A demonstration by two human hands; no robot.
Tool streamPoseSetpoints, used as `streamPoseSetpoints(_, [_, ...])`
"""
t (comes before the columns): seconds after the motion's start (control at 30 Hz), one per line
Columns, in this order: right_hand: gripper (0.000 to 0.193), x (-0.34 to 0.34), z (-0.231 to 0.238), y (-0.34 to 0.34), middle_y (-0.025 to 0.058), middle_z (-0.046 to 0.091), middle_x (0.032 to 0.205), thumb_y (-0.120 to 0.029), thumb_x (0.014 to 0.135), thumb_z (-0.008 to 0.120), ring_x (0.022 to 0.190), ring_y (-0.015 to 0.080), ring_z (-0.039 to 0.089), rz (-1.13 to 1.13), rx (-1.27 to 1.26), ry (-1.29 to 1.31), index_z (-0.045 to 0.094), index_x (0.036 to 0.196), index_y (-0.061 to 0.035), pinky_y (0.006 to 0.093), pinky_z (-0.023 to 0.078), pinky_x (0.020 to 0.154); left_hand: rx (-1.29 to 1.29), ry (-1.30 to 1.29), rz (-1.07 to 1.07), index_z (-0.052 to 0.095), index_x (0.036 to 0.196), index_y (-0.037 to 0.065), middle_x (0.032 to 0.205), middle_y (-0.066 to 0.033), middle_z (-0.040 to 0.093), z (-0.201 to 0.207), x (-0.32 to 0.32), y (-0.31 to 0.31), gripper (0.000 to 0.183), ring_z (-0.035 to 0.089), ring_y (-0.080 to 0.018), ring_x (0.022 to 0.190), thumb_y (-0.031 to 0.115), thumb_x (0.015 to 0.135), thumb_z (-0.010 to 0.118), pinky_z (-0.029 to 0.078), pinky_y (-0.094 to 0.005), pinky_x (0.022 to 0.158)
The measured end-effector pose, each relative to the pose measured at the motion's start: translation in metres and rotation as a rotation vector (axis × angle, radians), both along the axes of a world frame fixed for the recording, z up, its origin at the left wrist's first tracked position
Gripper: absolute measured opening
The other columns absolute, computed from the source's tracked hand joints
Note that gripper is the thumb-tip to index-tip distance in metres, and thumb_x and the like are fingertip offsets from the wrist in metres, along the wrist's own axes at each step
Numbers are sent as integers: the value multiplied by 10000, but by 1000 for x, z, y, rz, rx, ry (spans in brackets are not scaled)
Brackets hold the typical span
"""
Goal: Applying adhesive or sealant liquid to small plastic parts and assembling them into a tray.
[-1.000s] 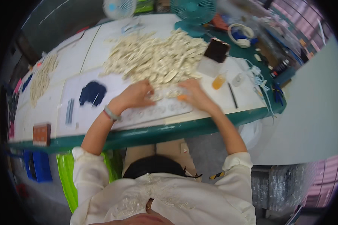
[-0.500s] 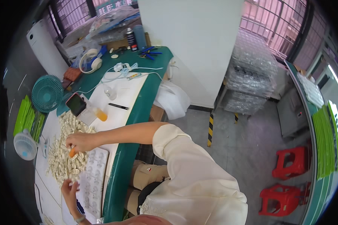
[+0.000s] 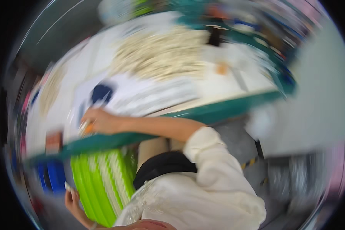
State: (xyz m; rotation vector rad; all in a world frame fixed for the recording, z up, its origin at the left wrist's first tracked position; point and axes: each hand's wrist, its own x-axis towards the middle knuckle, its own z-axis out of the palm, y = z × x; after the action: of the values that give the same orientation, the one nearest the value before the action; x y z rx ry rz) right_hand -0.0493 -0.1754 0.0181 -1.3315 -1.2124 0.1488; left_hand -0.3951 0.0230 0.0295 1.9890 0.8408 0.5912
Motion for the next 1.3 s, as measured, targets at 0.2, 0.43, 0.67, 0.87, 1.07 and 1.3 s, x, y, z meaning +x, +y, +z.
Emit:
streamPoseSetpoints(0.2, [336,-58,-43,75,83,597,870,-82,752,655,726,146,555,172,-386,54,600,1080,-36,263,446,660,-181,-102,697,541,1105,-75,966,-92,619,-42,-154,-66,340,595,-135,852,89,817,617,482,-248,739])
streamPoseSetpoints(0.43, [269,-115,-115,130,142,599,806,-109,760,661,687,234,593,129,-599,-144,617,987,30,314,464,650,-368,-242,985,530,1119,-86,971,-100,613,-123,-228,-109,395,608,-128,812,65,780,663,490,-230,711])
streamPoseSetpoints(0.67, [268,-153,-167,178,165,579,861,-137,704,713,793,307,549,101,-445,-423,601,888,23,393,429,718,-104,237,1152,634,982,-37,777,-76,647,-127,-218,-104,358,609,-111,699,201,731,726,476,-240,634])
streamPoseSetpoints(0.87, [262,-149,-156,171,154,587,889,-202,728,700,880,327,516,5,-500,-685,639,869,10,404,409,778,90,523,1317,657,918,28,776,-127,654,-136,-220,-110,351,641,-249,726,268,675,743,492,-334,654])
streamPoseSetpoints(1.07, [224,-145,-123,145,136,574,902,-166,787,649,871,287,523,183,-522,-573,623,913,18,365,426,766,86,596,1377,657,899,6,753,-127,657,-137,-208,-116,335,647,-250,699,254,688,734,499,-332,638])
streamPoseSetpoints(1.3, [143,-97,-98,53,127,606,885,-33,767,610,796,248,571,161,-656,-302,624,905,2,321,455,728,183,793,1273,637,887,15,852,-175,630,-159,-197,-104,300,606,-325,817,229,693,716,474,-400,690])
